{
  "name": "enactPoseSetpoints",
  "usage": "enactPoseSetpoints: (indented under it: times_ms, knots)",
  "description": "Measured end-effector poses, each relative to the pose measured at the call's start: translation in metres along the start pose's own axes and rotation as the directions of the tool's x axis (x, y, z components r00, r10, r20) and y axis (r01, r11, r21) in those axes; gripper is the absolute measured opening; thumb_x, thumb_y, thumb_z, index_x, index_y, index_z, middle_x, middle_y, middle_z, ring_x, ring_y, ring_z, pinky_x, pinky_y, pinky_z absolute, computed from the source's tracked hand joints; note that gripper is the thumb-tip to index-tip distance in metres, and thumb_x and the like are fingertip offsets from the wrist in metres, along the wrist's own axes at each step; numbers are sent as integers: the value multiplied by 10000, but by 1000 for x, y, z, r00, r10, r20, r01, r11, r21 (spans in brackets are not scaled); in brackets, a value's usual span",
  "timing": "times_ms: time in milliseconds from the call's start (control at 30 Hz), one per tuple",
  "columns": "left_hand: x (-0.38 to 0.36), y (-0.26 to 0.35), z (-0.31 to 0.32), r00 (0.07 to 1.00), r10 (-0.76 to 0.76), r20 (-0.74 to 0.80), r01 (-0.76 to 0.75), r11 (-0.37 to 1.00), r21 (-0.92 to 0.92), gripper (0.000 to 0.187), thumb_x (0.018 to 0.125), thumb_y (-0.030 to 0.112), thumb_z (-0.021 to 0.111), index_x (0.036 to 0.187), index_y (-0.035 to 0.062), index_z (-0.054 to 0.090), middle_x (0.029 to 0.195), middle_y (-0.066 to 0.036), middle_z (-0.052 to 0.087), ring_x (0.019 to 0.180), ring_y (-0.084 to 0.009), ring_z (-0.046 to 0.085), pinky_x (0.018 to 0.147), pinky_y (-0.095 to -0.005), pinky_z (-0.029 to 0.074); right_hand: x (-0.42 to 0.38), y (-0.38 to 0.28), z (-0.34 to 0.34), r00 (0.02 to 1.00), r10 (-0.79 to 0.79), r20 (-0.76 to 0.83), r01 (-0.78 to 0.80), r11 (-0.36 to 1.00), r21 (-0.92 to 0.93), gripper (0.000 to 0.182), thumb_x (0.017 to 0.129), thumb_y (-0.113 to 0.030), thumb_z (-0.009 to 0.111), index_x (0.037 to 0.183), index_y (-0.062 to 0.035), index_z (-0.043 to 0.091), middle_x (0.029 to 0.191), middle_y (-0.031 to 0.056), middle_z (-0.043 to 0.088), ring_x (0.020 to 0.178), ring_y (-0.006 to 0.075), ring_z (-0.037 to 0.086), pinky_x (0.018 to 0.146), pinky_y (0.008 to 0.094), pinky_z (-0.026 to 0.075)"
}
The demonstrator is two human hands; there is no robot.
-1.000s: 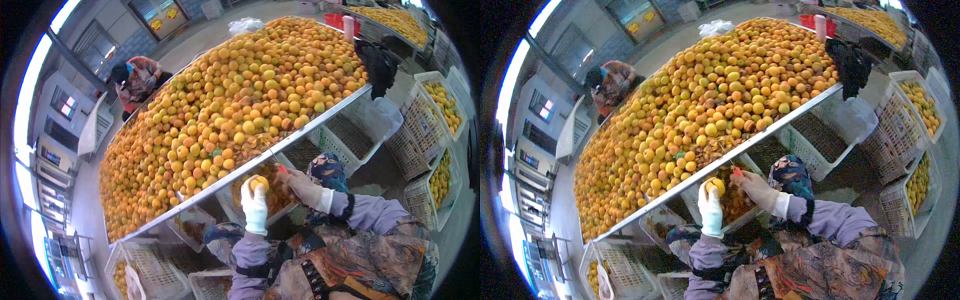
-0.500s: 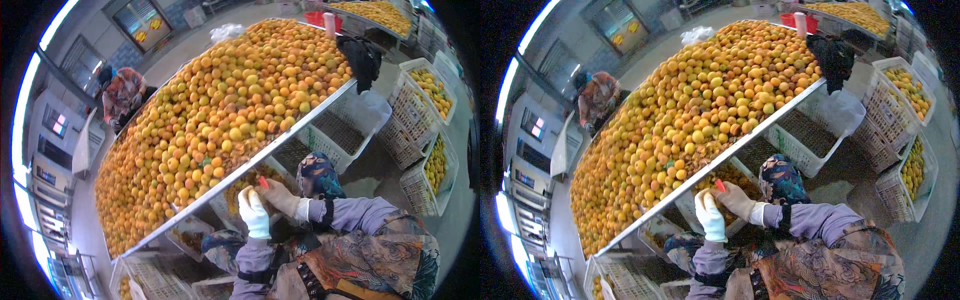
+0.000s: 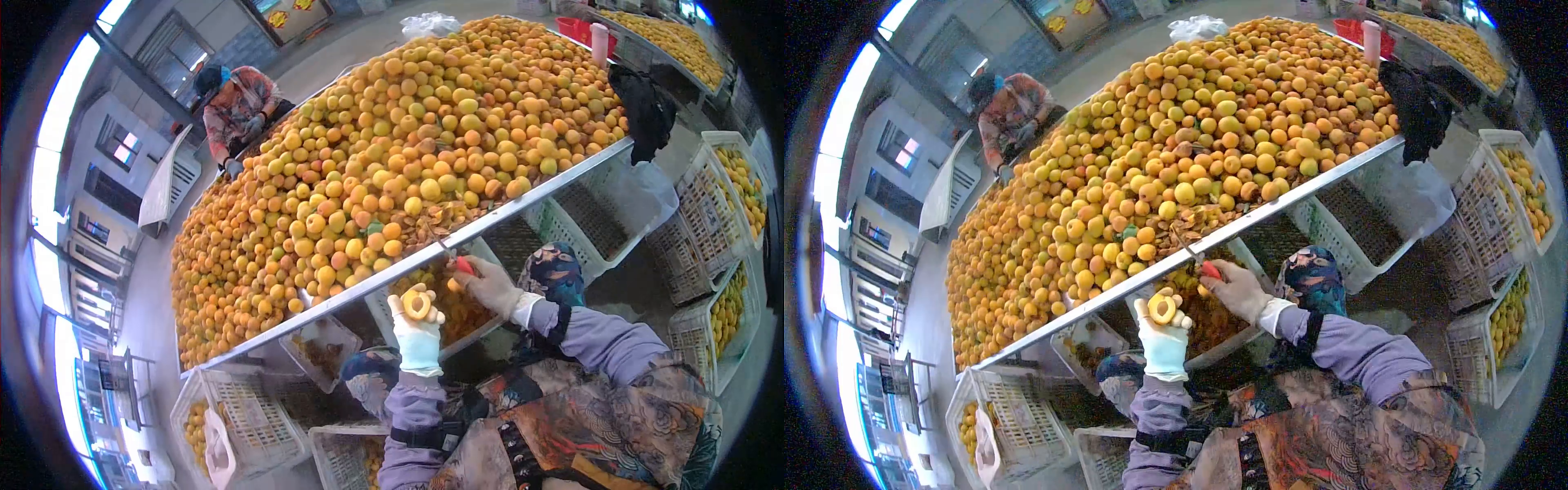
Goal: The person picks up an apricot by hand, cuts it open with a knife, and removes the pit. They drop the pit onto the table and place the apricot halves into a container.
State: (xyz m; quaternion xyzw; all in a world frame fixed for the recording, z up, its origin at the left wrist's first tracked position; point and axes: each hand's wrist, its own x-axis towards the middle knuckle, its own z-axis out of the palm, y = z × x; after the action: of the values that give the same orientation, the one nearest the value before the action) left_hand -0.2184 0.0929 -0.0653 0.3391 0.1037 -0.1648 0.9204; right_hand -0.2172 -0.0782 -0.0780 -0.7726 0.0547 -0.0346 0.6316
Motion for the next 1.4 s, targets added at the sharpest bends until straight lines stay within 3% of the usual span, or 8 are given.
enactPoseSetpoints:
  times_ms: [67, 200, 267, 400, 867, 1067, 1133, 1400]
  knots:
    - [-6, 0, 4, 999, 48, 6, -48, 997, 52, 583, 908, 568, 350, 1056, 33, 527, 811, -90, 577, 546, -126, 438, 510, -269, 387, 3, -4, 2, 999, -28, -18, 27, 997, -77, 294, 848, -234, 608, 1078, -56, 568, 899, 97, 617, 832, 171, 568, 760, 310, 454]
    - [-17, 1, 10, 999, 29, 36, -33, 992, 120, 636, 903, 602, 306, 1055, 23, 523, 781, -92, 566, 517, -129, 426, 501, -270, 397, 2, -52, -1, 996, 15, 92, -45, 938, 343, 238, 840, -156, 578, 1041, -29, 576, 825, 45, 587, 695, 111, 542, 650, 244, 447]
    - [-23, 1, 23, 1000, 16, 20, -20, 977, 210, 628, 891, 615, 321, 1029, 41, 535, 751, -83, 558, 505, -135, 418, 486, -268, 377, 0, -83, -10, 964, 25, 266, -202, 719, 665, 223, 824, -107, 578, 1026, -12, 578, 773, 13, 560, 651, 65, 516, 586, 196, 421]
    - [-35, -1, 44, 991, -95, -96, 118, 955, 272, 656, 850, 667, 349, 994, 59, 545, 706, -70, 550, 466, -139, 405, 433, -266, 350, -11, -109, -23, 927, -106, 360, -231, 593, 771, 166, 883, -170, 499, 894, -16, 561, 629, 32, 504, 497, 99, 472, 454, 209, 398]
    - [-45, -12, 58, 958, -270, -96, 286, 895, 341, 753, 845, 698, 293, 1046, 10, 527, 846, -114, 584, 529, -168, 506, 393, -243, 384, -7, -103, -15, 912, -203, 357, -115, 708, 697, 264, 878, -252, 584, 710, -56, 531, 544, 7, 497, 403, 58, 406, 363, 199, 293]
    - [-44, -22, 55, 967, -213, -139, 248, 908, 338, 538, 879, 601, 379, 1035, 96, 475, 845, -94, 524, 524, -202, 507, 377, -292, 342, -9, -93, -10, 896, -159, 414, -96, 842, 530, 225, 872, -245, 595, 750, -65, 537, 558, -2, 505, 416, 62, 428, 389, 199, 321]
    - [-44, -18, 60, 941, -295, -163, 333, 889, 314, 517, 895, 584, 360, 1032, 99, 479, 831, -93, 531, 541, -206, 535, 367, -286, 360, -4, -92, -15, 834, -54, 549, -399, 628, 669, 316, 913, -243, 492, 632, -100, 473, 515, -11, 406, 396, 94, 361, 416, 251, 327]
    - [-40, -41, 59, 970, -118, -212, 190, 912, 363, 509, 909, 557, 359, 896, 74, 516, 662, -56, 516, 452, -174, 496, 345, -271, 361, -1, -63, -8, 877, 143, 458, -479, 331, 813, 324, 947, -295, 430, 656, -166, 371, 502, -45, 262, 377, 86, 246, 367, 238, 203]
